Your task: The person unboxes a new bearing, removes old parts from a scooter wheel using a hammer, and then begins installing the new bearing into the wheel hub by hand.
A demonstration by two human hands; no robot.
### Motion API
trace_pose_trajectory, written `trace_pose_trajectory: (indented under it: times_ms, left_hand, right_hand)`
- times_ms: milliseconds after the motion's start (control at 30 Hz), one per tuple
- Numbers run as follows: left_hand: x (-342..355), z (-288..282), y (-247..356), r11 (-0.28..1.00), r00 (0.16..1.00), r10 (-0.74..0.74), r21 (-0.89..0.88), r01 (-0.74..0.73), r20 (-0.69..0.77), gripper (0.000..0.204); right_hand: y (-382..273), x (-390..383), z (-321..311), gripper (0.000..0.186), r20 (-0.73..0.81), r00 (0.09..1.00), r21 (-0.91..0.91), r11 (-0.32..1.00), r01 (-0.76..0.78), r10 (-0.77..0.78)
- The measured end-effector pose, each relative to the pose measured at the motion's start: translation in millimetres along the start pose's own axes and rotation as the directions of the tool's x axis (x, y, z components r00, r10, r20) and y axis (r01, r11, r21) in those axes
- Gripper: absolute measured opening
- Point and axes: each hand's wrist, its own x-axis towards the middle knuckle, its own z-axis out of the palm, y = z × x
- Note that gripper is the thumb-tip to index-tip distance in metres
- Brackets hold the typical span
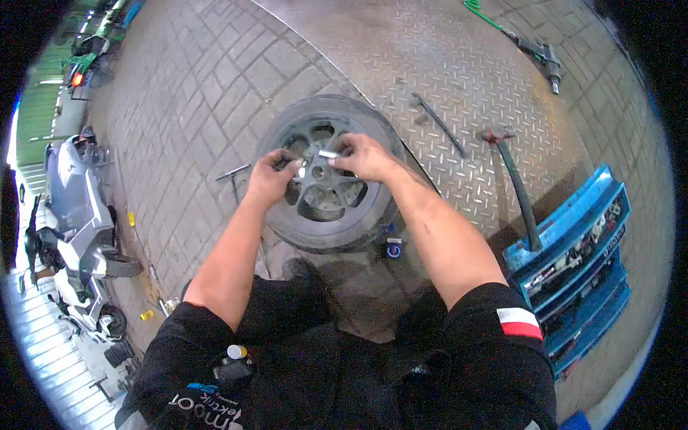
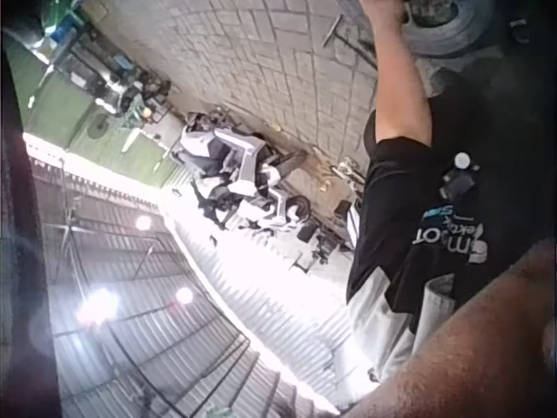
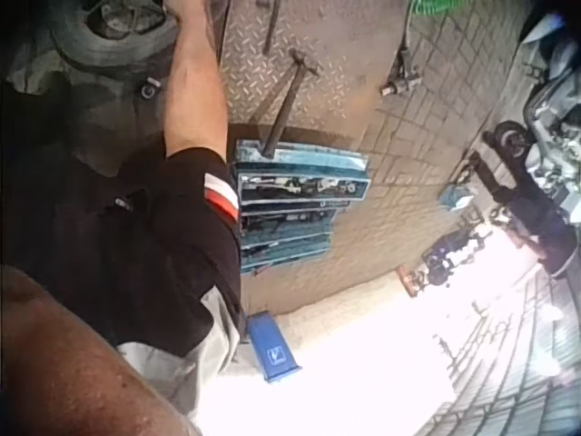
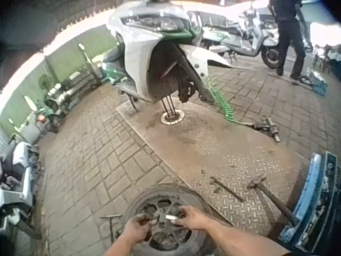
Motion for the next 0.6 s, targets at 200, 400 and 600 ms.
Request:
trace_pose_trajectory:
  times_ms: [200, 400, 600]
  left_hand:
    - [-12.0, 5.5, 13.3, 0.967, 0.991, 0.036, -0.246, -0.067, -0.127, 0.017]
    - [-5.8, 21.0, -8.3, 0.985, 0.98, 0.165, -0.029, -0.169, -0.112, 0.021]
    - [3.5, 20.8, -27.8, 0.962, 0.957, 0.264, -0.036, -0.27, -0.117, 0.021]
  right_hand:
    - [-32.3, 0.0, 28.3, 0.034, 0.02, 0.999, 0.113, 0.992, 0.047, -0.05]
    - [-9.9, -8.1, 27.9, 0.04, 0.013, 1.0, 0.023, 1.0, 0.02, -0.021]
    - [-15.3, -6.6, 40.3, 0.064, -0.092, 0.995, -0.038, 0.999, 0.034, -0.037]
